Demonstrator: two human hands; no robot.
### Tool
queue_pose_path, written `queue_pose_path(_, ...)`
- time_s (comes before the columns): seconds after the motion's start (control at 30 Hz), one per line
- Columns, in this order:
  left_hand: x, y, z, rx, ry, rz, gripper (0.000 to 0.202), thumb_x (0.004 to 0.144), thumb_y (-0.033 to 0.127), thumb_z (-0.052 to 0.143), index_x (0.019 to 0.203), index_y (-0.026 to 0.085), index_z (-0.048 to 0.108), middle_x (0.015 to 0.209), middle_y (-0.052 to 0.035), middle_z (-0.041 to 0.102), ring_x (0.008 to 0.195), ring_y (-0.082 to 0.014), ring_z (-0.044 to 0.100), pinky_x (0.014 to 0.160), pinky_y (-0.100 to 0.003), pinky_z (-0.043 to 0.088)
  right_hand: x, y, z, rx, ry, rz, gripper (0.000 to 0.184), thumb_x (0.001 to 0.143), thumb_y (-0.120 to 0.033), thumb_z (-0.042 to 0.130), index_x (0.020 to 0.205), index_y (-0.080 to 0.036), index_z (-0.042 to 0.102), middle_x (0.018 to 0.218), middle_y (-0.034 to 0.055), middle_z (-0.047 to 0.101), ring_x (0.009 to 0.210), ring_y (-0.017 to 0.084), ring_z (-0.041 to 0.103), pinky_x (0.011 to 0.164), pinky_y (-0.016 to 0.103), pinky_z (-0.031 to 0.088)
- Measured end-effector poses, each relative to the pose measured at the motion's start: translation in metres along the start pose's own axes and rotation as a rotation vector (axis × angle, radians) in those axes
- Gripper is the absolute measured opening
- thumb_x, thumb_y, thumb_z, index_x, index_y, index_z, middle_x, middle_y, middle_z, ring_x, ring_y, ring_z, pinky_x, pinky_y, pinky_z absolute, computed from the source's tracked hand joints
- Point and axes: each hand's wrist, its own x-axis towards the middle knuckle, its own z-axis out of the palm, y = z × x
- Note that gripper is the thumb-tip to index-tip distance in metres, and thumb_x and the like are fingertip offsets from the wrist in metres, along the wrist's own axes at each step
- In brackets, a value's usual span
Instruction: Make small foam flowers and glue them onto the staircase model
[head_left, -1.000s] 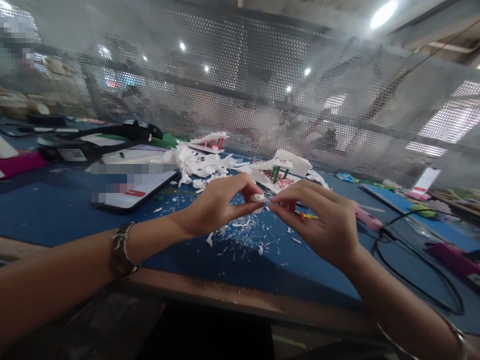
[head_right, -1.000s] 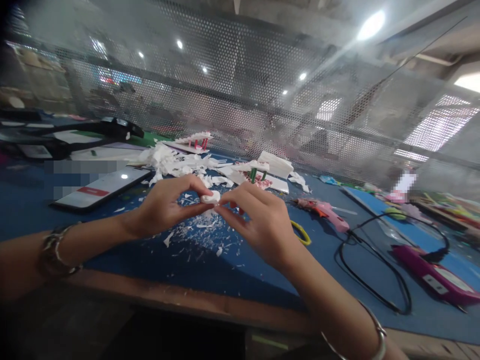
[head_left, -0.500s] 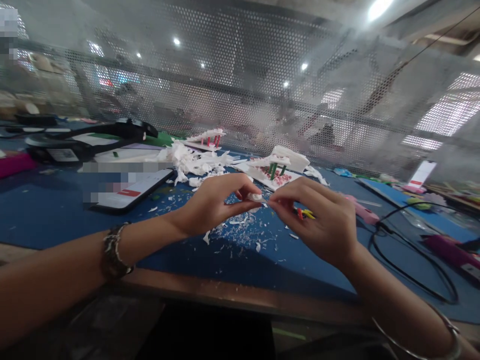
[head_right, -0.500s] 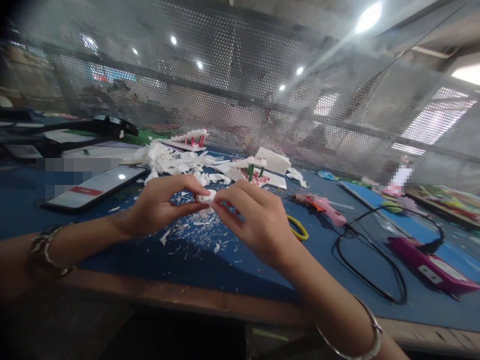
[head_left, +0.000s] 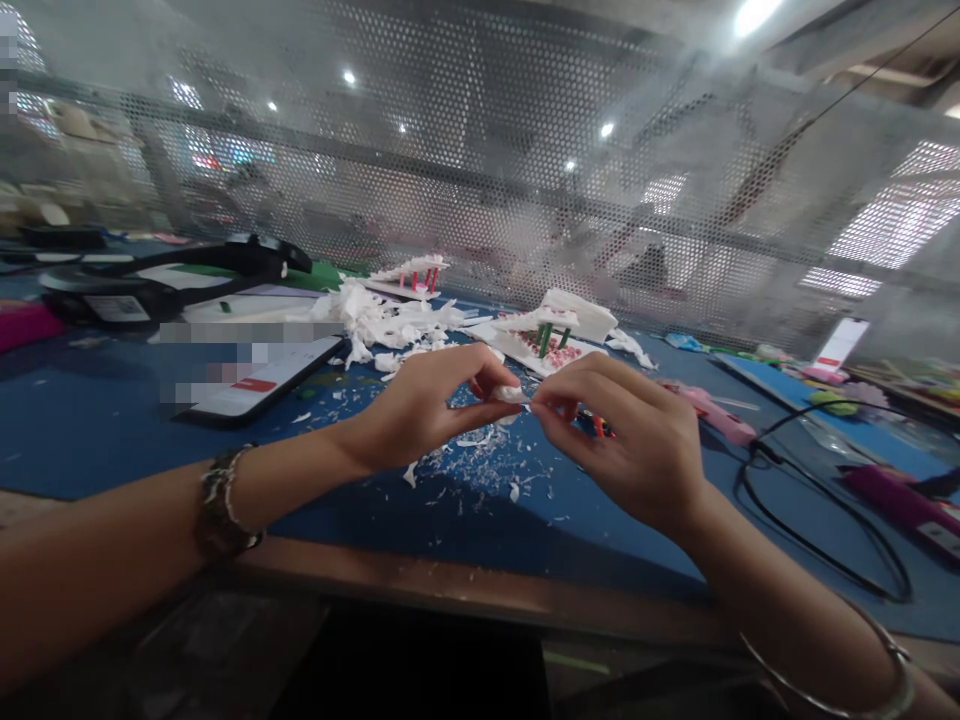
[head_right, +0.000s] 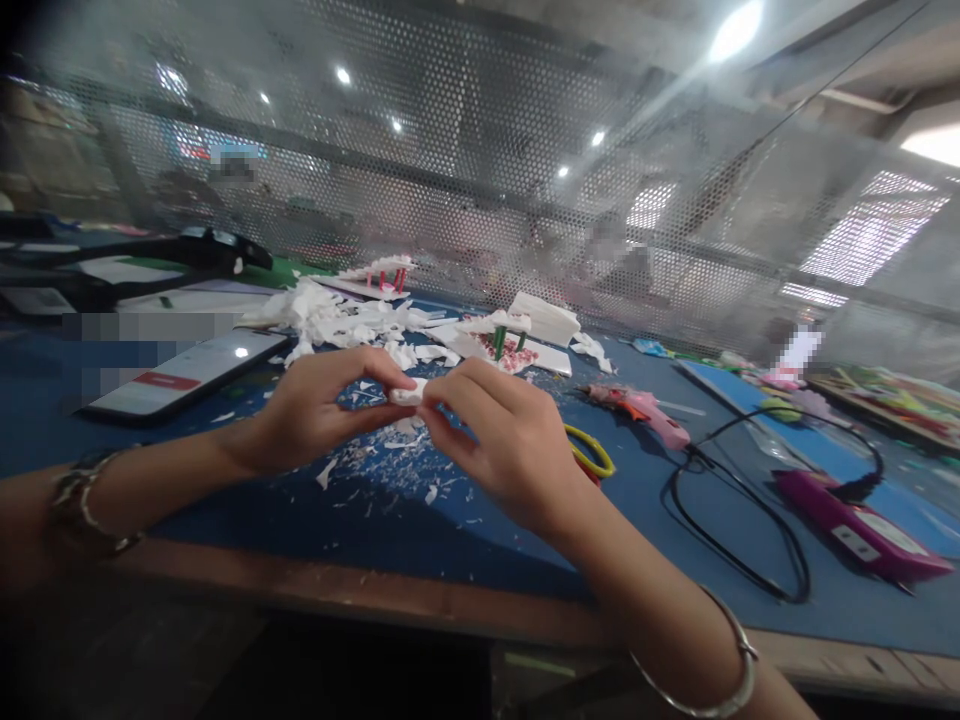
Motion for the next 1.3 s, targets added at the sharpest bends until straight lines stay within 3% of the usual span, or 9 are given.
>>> queue_pose_path(0.3,-0.001,0.003,0.003,-0.066,-0.041,0.019,0.007,0.077,0.019,0.052,0.081,0.014,0.049,0.067,0.0012,0.057,0.059,-0.0068,0.053,0.057,-0.017,0.044,-0.001,0.0,-0.002,0.009,-0.019,0.014,0.007,0.076,-0.012,0.049,0.071,-0.014,0.053,0.065,-0.0001,0.049,0.057,0.006,0.046,0.055,0.018,0.039)
queue_pose_path(0.43,-0.003,0.0,0.003,-0.165,-0.059,0.026,0.027,0.078,0.019,0.052,0.102,0.015,0.039,0.071,0.0028,0.054,0.063,-0.0066,0.054,0.06,-0.018,0.044,-0.001,0.0,-0.003,0.071,-0.041,0.044,0.004,0.076,-0.013,0.05,0.073,-0.014,0.052,0.066,-0.0014,0.048,0.057,0.005,0.046,0.056,0.018,0.038)
queue_pose_path(0.83,0.002,0.001,-0.008,-0.169,-0.373,0.168,0.049,0.078,0.008,0.045,0.122,0.016,0.024,0.073,0.0006,0.054,0.066,-0.0084,0.052,0.066,-0.02,0.044,0.001,0.007,-0.004,0.441,-0.32,0.23,0.008,0.077,-0.021,0.052,0.073,-0.015,0.051,0.066,-0.0014,0.055,0.059,0.006,0.051,0.055,0.018,0.041)
queue_pose_path(1.1,-0.003,0.006,-0.006,-0.06,-0.316,0.12,0.053,0.078,0.02,0.048,0.125,0.019,0.023,0.083,-0.0034,0.054,0.073,-0.0129,0.053,0.071,-0.027,0.045,-0.004,0.001,0.005,0.558,-0.238,0.316,0.01,0.076,-0.022,0.052,0.072,-0.016,0.046,0.065,-0.0016,0.055,0.061,0.007,0.052,0.057,0.02,0.043)
queue_pose_path(1.3,-0.002,0.005,-0.006,-0.042,-0.31,0.085,0.052,0.08,0.019,0.044,0.127,0.014,0.021,0.081,-0.0039,0.055,0.067,-0.0107,0.052,0.068,-0.022,0.044,-0.005,0.001,0.008,0.597,-0.206,0.321,0.007,0.079,-0.017,0.047,0.073,-0.016,0.043,0.066,-0.0019,0.053,0.058,0.005,0.05,0.052,0.017,0.041)
